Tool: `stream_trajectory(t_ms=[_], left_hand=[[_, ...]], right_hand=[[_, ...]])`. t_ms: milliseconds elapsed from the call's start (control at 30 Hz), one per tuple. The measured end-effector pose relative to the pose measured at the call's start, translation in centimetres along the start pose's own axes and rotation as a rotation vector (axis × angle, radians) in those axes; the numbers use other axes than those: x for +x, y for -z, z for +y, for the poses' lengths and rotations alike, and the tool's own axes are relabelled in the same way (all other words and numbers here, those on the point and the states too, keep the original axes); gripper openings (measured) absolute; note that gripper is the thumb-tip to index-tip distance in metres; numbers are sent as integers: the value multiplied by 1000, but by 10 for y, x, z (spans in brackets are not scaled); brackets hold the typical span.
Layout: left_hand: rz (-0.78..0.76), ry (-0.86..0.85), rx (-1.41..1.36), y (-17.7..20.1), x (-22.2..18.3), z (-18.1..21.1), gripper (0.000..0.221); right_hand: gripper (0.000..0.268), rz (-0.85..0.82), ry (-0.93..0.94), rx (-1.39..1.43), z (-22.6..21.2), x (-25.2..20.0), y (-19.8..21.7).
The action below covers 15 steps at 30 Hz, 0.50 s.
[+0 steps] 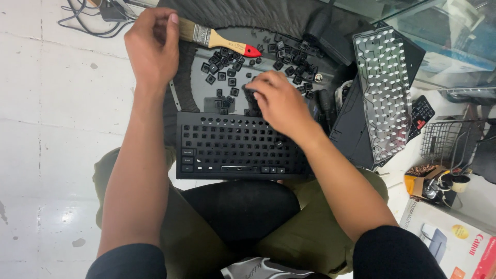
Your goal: The person is manually installing individual keycaps onto a mechanical keyboard frame by selecting them from a pile and pressing them into place.
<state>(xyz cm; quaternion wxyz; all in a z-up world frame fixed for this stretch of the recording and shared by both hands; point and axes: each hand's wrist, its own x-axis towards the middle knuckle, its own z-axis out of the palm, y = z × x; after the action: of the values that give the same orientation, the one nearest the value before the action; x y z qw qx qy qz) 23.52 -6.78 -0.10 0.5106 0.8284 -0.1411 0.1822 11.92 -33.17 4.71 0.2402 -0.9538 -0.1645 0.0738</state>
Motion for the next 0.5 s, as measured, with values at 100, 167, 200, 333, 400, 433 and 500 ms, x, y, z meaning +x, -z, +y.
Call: stream_trajectory(t_ms=[100, 167, 200, 333, 400, 433, 500], left_hand=[[6, 21, -19, 0, 0, 0, 12], [9, 31, -26, 1, 1, 0, 12], [7, 13, -20, 1, 1, 1, 12], [-6, -12, -34, 2, 3, 5, 13], [-5, -19, 6, 0, 2, 2, 17], [-3, -28, 45, 0, 1, 1, 23], [6, 7, 96, -3, -3, -15, 25]], right_hand=[[28, -86, -171, 57, 9, 4, 27], [27, -77, -249, 90, 20, 3, 40], [27, 32, -248, 14, 28, 1, 44], [55, 136, -226, -223, 58, -8, 41], [59, 40, -284, -243, 49, -6, 34], [64, -55, -341, -266, 45, -5, 30], [59, 10, -258, -255, 41, -6, 22]])
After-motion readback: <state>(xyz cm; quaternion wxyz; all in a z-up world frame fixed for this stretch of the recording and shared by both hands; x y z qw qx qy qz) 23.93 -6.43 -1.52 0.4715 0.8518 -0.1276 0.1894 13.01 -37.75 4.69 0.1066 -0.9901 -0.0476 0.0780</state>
